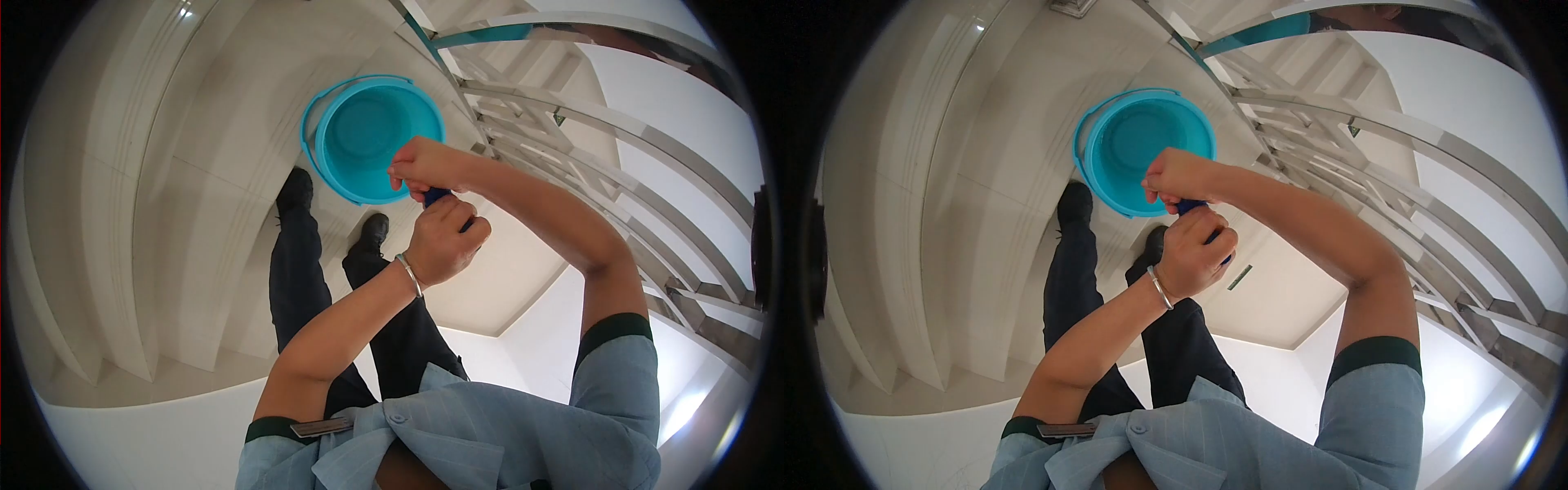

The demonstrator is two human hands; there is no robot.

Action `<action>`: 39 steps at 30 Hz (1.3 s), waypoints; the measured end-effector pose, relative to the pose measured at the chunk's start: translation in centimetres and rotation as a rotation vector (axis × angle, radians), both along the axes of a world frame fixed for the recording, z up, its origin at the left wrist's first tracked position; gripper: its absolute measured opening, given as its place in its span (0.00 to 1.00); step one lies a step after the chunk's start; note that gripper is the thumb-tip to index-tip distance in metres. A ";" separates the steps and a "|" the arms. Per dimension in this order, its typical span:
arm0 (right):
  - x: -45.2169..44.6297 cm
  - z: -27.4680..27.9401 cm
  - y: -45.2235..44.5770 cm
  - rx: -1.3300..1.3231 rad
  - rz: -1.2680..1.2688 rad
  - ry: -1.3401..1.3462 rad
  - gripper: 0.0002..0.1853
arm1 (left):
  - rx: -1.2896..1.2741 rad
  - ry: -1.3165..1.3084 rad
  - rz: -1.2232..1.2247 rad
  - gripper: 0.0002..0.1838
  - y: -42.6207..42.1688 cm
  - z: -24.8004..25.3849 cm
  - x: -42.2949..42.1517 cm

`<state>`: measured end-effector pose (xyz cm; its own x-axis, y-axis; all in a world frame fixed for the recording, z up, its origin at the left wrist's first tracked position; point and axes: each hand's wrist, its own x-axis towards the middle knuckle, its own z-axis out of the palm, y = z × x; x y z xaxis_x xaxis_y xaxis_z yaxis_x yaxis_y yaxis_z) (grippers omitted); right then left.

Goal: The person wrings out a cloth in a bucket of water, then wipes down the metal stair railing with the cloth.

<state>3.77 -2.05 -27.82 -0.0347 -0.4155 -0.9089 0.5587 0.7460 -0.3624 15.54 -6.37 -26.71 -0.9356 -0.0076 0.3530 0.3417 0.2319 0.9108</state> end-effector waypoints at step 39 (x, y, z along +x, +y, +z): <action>1.0 -5.1 0.1 -0.025 0.508 0.439 0.14 | -0.213 -0.068 -0.069 0.08 2.8 -4.2 -0.7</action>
